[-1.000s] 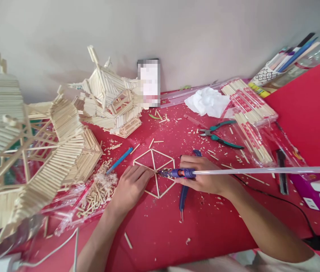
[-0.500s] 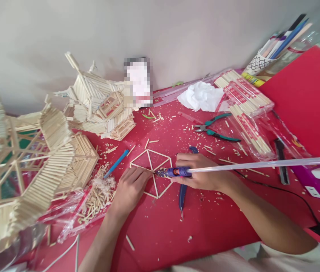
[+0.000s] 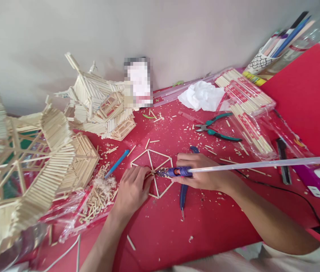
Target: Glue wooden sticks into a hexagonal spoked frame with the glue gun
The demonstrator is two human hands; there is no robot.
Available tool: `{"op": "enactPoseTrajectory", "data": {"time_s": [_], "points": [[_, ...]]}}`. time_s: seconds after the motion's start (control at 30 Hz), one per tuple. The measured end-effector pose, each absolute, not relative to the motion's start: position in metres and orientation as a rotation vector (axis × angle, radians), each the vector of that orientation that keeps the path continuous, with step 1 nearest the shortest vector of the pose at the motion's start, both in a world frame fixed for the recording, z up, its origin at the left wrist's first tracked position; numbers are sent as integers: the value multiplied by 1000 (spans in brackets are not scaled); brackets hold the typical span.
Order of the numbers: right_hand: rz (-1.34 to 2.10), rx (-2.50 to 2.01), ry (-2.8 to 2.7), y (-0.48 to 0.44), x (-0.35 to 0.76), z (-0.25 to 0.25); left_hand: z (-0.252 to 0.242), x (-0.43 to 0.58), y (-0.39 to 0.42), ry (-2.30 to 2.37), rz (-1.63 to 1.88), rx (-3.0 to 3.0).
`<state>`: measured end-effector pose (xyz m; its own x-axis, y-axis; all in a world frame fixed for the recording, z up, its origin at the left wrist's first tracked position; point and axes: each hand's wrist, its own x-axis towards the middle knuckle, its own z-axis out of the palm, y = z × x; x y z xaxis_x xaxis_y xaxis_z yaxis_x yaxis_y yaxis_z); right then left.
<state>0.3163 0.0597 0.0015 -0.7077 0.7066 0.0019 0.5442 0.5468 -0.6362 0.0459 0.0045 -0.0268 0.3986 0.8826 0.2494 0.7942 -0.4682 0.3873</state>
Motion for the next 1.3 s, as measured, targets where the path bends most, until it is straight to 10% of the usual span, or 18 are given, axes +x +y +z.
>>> {"op": "enactPoseTrajectory", "data": {"time_s": [1.3], "points": [[954, -1081, -2526, 59, 316, 2, -28, 53, 2, 1550, 616, 2454]]}}
